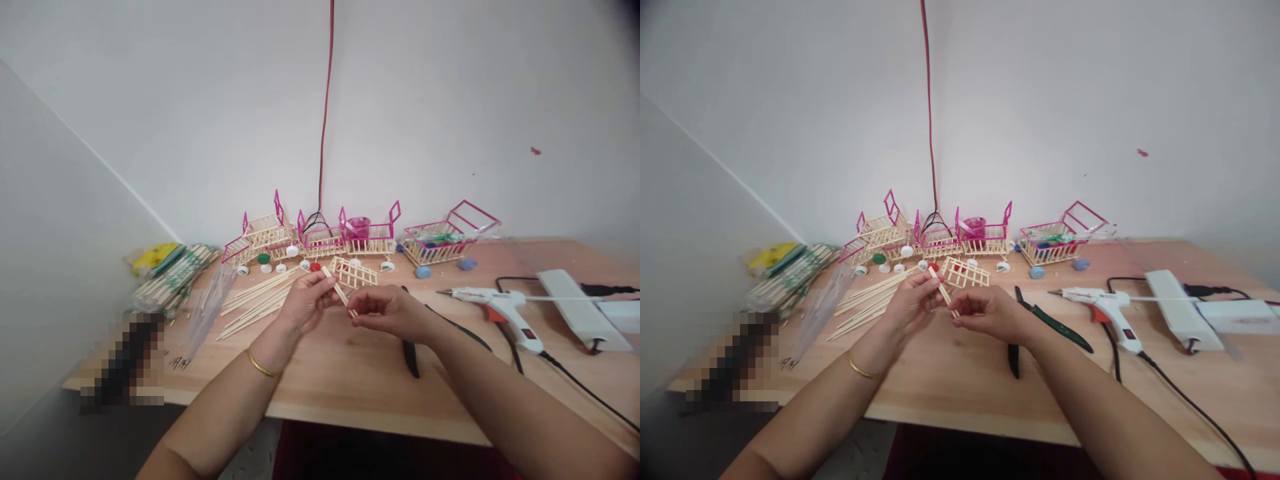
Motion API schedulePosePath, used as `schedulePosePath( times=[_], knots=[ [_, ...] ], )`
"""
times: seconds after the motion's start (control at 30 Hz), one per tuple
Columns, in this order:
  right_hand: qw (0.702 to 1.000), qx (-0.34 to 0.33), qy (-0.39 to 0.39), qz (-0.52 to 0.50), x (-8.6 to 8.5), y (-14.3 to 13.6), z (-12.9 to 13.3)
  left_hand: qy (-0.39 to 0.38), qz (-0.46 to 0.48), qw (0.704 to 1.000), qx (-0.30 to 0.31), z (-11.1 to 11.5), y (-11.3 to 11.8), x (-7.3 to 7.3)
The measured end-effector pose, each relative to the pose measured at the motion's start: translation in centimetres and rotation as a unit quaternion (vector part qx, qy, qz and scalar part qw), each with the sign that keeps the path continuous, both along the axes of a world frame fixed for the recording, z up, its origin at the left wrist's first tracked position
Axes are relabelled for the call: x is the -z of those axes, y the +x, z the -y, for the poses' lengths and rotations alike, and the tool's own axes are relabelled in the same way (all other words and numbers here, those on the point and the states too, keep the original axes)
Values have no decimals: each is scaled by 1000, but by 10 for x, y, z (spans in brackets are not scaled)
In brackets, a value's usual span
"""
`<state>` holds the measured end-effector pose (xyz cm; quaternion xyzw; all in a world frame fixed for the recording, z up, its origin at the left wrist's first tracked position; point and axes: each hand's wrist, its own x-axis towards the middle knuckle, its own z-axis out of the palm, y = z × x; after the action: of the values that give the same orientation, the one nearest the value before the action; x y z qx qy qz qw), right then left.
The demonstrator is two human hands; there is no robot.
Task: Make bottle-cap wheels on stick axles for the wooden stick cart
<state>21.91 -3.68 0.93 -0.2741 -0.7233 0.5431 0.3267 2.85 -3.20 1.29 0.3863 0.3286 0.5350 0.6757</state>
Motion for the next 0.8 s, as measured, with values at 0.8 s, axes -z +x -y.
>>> schedulePosePath(
  times=[0.8],
  knots=[
    [994,-7,88,58,-4,-2,5,43,-43,998,-9,4,2,-1]
  ],
)
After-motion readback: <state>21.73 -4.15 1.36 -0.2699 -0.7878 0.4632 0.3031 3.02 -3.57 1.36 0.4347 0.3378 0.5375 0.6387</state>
